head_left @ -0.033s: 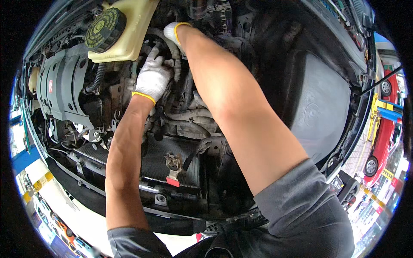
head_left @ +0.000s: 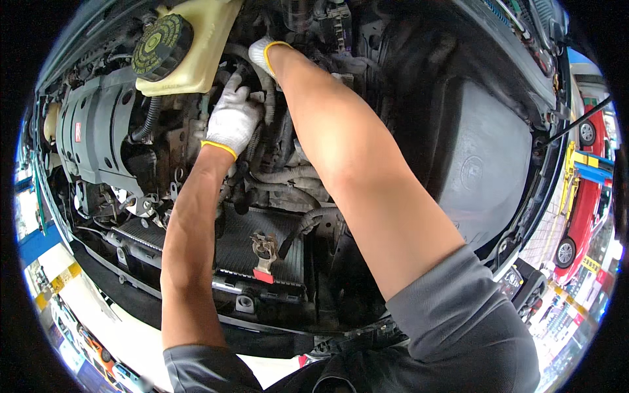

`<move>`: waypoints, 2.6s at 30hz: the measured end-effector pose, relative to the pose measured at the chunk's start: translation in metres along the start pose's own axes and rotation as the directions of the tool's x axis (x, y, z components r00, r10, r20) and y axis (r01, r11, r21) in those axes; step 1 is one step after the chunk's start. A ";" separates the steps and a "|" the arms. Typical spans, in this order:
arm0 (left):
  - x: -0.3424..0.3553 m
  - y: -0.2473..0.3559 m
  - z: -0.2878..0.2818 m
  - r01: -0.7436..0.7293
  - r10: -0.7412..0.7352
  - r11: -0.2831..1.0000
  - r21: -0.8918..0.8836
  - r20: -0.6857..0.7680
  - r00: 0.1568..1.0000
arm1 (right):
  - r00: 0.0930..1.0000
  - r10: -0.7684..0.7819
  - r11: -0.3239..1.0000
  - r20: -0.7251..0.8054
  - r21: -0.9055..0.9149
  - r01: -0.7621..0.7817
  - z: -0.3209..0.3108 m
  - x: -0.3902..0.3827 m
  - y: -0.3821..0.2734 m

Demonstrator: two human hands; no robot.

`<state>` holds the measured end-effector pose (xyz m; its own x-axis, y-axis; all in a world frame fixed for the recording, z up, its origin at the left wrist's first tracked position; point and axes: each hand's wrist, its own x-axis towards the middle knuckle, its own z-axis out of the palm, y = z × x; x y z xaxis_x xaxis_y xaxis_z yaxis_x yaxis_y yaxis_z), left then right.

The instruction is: The person works under the hood of a car, using a socket wrench to tighten bolts on the engine. They repeatedly reach for tools from a nearby toolbox and manipulate hoses and engine components.

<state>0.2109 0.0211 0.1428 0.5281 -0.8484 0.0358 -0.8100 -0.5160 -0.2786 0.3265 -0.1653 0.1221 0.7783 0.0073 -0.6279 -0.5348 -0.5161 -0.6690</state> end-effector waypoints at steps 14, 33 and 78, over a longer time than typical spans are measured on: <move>-0.009 -0.013 0.046 -0.002 -0.026 0.987 -0.161 -0.174 0.984 | 0.958 -0.089 0.941 0.274 0.337 -0.009 0.015 -0.022 0.022; 0.002 -0.004 0.038 -0.054 0.035 0.988 -0.143 -0.135 0.990 | 0.945 -0.110 0.924 0.306 0.381 -0.016 0.011 -0.013 0.068; -0.123 0.084 -0.090 0.594 -0.545 0.459 -0.661 0.319 0.776 | 0.977 -0.126 0.992 0.170 0.011 0.126 0.009 -0.058 0.033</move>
<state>0.0550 0.0712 0.2010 0.9322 -0.3392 -0.1265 -0.2264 -0.8188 0.5275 0.2608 -0.1746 0.1329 0.7720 0.2177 -0.5972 -0.4365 -0.5013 -0.7471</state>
